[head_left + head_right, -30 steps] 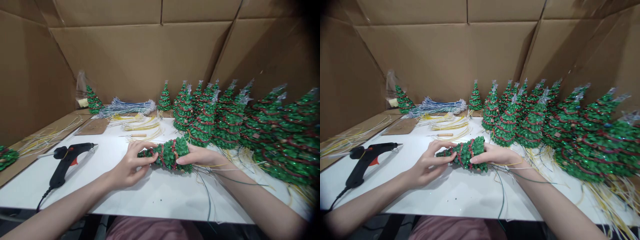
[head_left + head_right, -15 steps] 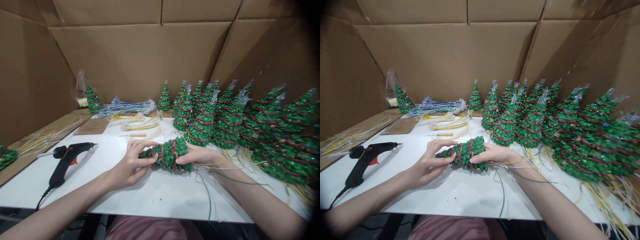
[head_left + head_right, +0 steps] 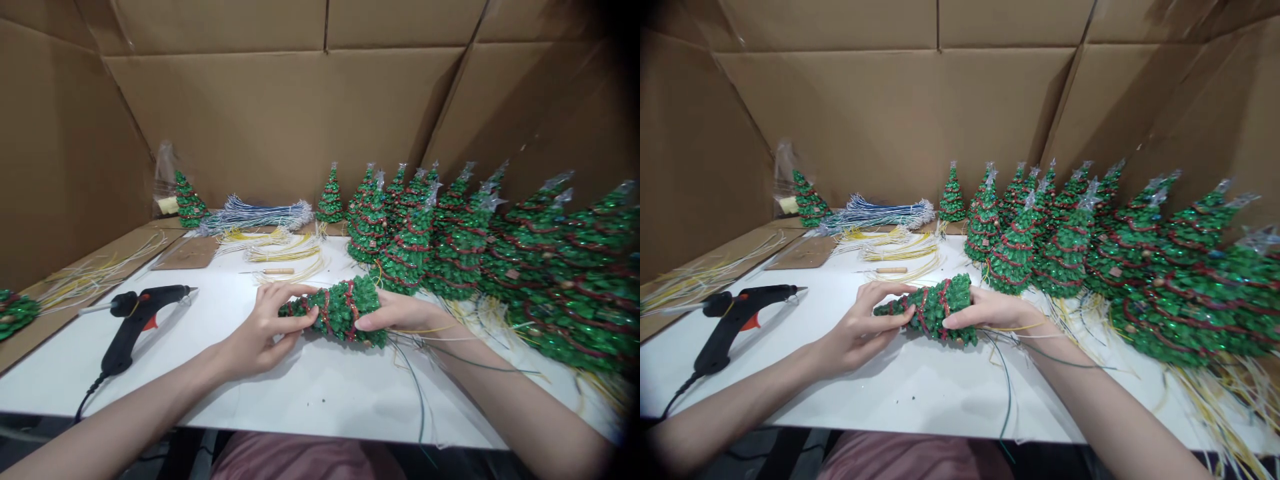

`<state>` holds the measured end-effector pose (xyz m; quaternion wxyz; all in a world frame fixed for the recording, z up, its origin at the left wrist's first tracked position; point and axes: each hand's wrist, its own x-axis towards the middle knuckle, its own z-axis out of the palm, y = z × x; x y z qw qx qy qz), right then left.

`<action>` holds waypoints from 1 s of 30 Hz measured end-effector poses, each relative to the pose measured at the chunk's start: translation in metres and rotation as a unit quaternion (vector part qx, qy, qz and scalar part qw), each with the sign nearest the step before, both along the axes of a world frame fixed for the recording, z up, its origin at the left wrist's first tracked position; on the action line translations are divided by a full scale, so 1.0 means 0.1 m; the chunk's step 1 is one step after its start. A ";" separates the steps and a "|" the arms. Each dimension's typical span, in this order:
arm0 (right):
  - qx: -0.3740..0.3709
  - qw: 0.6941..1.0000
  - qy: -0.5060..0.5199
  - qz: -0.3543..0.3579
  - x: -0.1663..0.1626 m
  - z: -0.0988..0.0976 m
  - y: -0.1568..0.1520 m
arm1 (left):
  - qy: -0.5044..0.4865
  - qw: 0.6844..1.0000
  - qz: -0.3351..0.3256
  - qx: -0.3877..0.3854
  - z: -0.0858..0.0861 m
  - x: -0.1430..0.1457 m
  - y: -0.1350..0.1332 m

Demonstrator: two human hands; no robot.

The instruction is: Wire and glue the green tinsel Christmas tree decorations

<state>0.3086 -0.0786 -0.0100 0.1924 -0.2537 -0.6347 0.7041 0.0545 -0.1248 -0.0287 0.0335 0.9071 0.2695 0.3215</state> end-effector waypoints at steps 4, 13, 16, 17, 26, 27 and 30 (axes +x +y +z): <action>-0.009 1.000 -0.007 -0.008 0.01 -0.03 0.00 | -0.029 1.000 -0.003 -0.006 -0.01 0.01 0.04; -0.005 1.000 0.013 0.011 0.00 -0.04 0.01 | -0.118 0.990 0.076 -0.014 0.16 -0.05 0.13; -0.009 1.000 0.001 0.007 0.01 -0.07 0.03 | -0.101 0.984 0.147 0.012 0.25 -0.06 0.29; -0.011 1.000 -0.004 0.003 0.02 -0.08 0.03 | -0.085 0.983 0.163 0.016 0.26 -0.05 0.36; -0.023 0.999 -0.019 -0.012 0.03 -0.09 0.01 | 0.064 0.964 0.248 -0.071 0.11 0.07 0.76; -0.027 0.999 -0.017 -0.009 0.03 -0.08 0.01 | 0.069 0.963 0.250 -0.073 0.09 0.06 0.77; -0.034 0.999 -0.015 -0.010 0.03 -0.07 0.01 | 0.082 0.962 0.252 -0.073 0.02 -0.01 0.79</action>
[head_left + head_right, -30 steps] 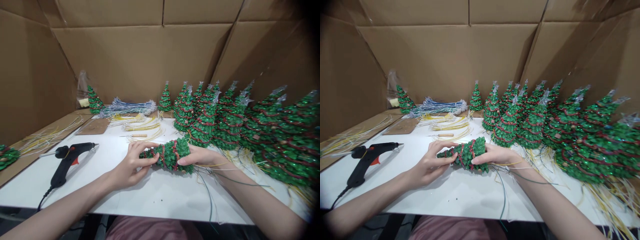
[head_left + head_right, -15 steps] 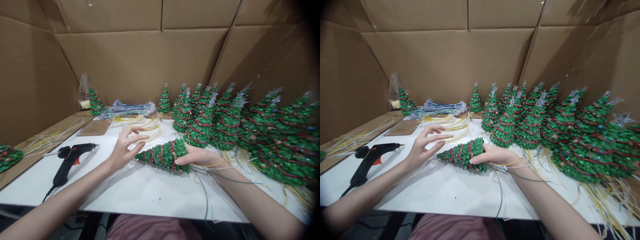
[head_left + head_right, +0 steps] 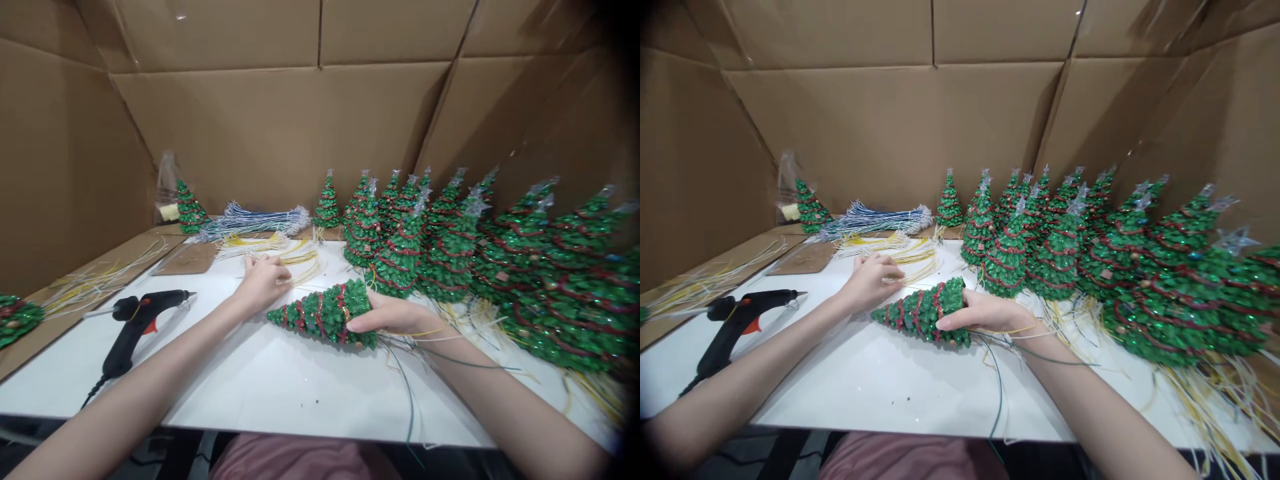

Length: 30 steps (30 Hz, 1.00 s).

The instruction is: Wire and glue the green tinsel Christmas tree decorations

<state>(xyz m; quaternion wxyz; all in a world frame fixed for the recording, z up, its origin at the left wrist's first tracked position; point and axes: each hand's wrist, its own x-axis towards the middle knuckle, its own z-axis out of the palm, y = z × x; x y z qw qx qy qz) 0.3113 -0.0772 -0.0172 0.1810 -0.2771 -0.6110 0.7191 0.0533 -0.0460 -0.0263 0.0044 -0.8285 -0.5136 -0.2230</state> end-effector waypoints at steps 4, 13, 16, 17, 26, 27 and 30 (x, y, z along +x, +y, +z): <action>0.004 1.000 -0.003 0.004 0.01 -0.02 0.01 | -0.001 1.000 0.003 0.008 -0.04 -0.04 0.02; 0.009 1.000 -0.014 -0.020 0.00 0.01 -0.02 | -0.089 0.995 0.027 0.047 0.04 -0.06 0.00; 0.013 0.999 -0.019 -0.023 -0.01 0.03 -0.02 | -0.146 0.987 0.032 0.063 0.10 -0.09 0.00; 0.016 0.999 -0.020 -0.024 -0.01 0.03 -0.02 | -0.164 0.983 0.035 0.069 0.12 -0.10 -0.01; 0.028 0.999 -0.018 -0.005 0.02 -0.01 0.00 | -0.269 0.956 0.053 0.107 0.24 -0.14 -0.04; 0.030 0.999 -0.017 0.000 0.02 -0.02 0.00 | -0.274 0.954 0.049 0.110 0.24 -0.15 -0.04; 0.036 0.999 -0.011 0.003 0.03 -0.03 0.01 | -0.291 0.947 0.046 0.129 0.24 -0.15 -0.03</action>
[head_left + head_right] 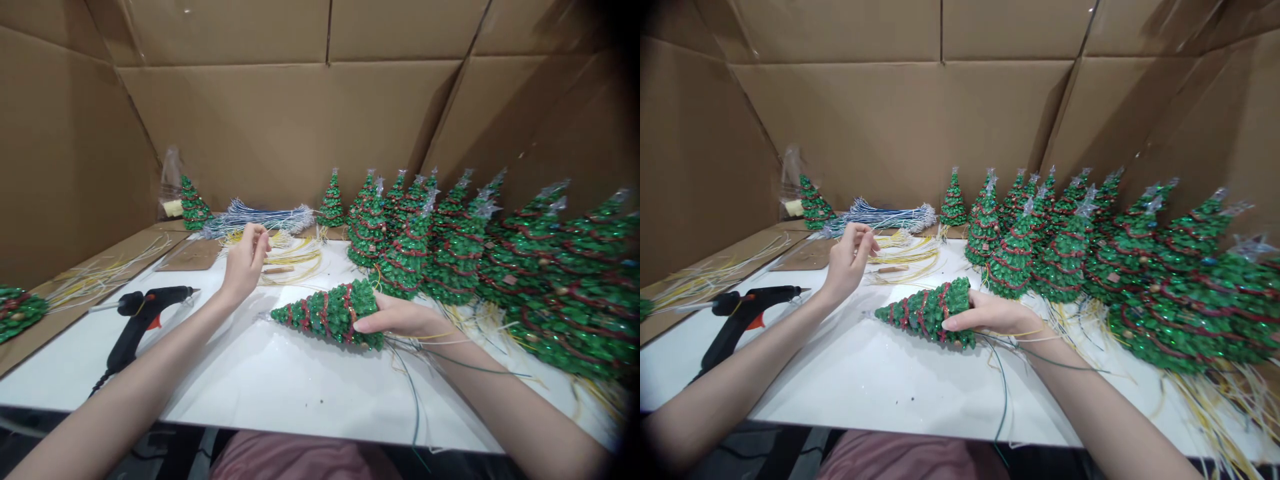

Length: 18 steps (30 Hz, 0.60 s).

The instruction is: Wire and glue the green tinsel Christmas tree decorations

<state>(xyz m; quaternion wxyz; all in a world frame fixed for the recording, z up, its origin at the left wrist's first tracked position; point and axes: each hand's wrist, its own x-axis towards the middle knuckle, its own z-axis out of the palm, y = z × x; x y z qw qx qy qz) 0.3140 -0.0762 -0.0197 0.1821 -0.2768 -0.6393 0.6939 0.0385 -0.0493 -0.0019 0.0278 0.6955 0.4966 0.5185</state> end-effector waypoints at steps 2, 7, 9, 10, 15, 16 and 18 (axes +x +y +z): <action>-0.002 1.000 0.001 -0.005 0.00 0.00 0.00 | -0.010 1.000 0.010 0.017 0.01 0.00 0.00; -0.014 1.000 -0.012 -0.016 0.00 0.01 0.00 | -0.083 0.996 0.002 0.031 0.01 -0.02 0.03; -0.010 1.000 -0.015 -0.014 -0.01 0.02 -0.01 | -0.122 0.992 -0.010 0.018 -0.02 -0.04 0.08; -0.006 1.000 -0.017 -0.013 -0.01 0.02 -0.01 | -0.130 0.991 -0.016 0.009 -0.04 -0.05 0.10; -0.003 1.000 -0.015 -0.021 -0.02 0.04 -0.03 | -0.081 0.995 -0.049 -0.042 -0.14 -0.07 0.19; -0.002 1.000 -0.016 -0.020 -0.02 0.04 -0.03 | -0.065 0.995 -0.058 -0.050 -0.16 -0.06 0.20; -0.004 1.000 -0.020 -0.020 -0.02 0.04 -0.03 | -0.028 0.995 -0.074 -0.068 -0.18 -0.06 0.22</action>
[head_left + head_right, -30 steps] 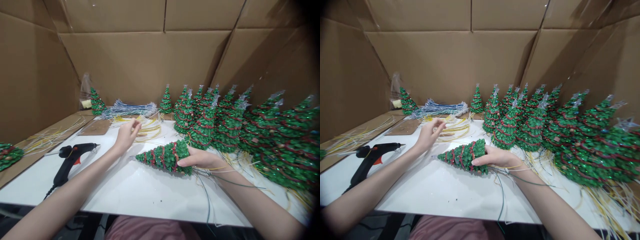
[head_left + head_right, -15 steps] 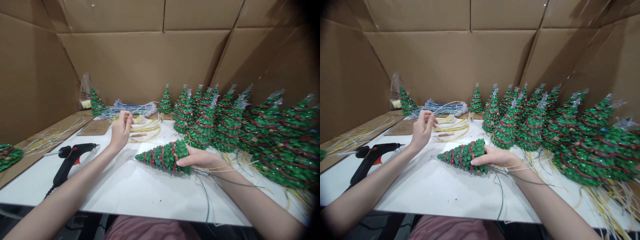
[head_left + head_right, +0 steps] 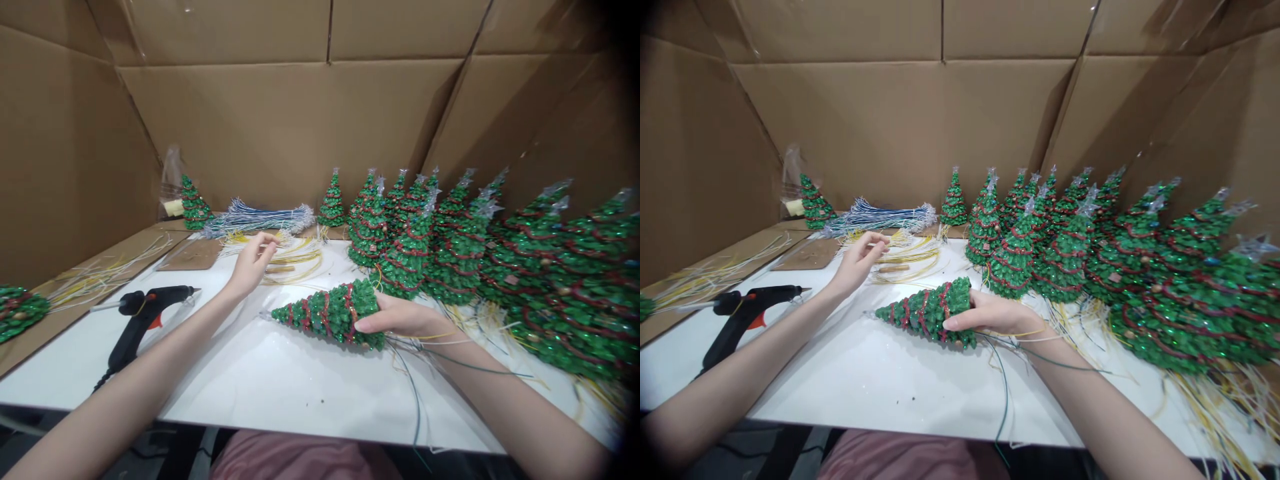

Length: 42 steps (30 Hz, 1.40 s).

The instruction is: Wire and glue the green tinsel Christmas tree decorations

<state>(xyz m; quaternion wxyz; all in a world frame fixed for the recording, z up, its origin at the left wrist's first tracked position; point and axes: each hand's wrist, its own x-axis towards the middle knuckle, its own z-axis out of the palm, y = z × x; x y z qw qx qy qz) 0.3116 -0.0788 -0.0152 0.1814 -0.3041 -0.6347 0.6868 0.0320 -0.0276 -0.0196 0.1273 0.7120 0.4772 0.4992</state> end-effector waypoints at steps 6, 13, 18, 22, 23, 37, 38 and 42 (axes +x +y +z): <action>-0.005 1.000 -0.004 -0.001 0.01 -0.01 0.01 | 0.137 0.990 0.014 -0.026 0.00 -0.11 0.03; -0.005 1.000 0.007 -0.002 0.00 -0.01 0.01 | 0.295 0.951 0.051 -0.073 -0.05 -0.27 0.07; 0.004 1.000 0.007 0.003 0.01 -0.01 0.01 | 0.338 0.934 0.071 -0.087 -0.04 -0.28 0.08; 0.000 1.000 0.008 -0.001 0.00 -0.01 0.01 | 0.352 0.929 0.076 -0.088 -0.03 -0.29 0.08; 0.002 1.000 0.007 -0.002 0.00 -0.01 0.01 | 0.353 0.928 0.077 -0.088 -0.03 -0.29 0.08; 0.018 1.000 -0.012 -0.013 0.00 0.05 -0.04 | 0.300 0.950 0.058 -0.065 -0.02 -0.32 0.11; 0.019 1.000 -0.014 -0.015 0.00 0.06 -0.04 | 0.295 0.952 0.055 -0.062 -0.01 -0.31 0.10; 0.022 0.999 -0.026 -0.012 0.01 0.07 -0.04 | 0.284 0.956 0.046 -0.057 0.04 -0.30 0.07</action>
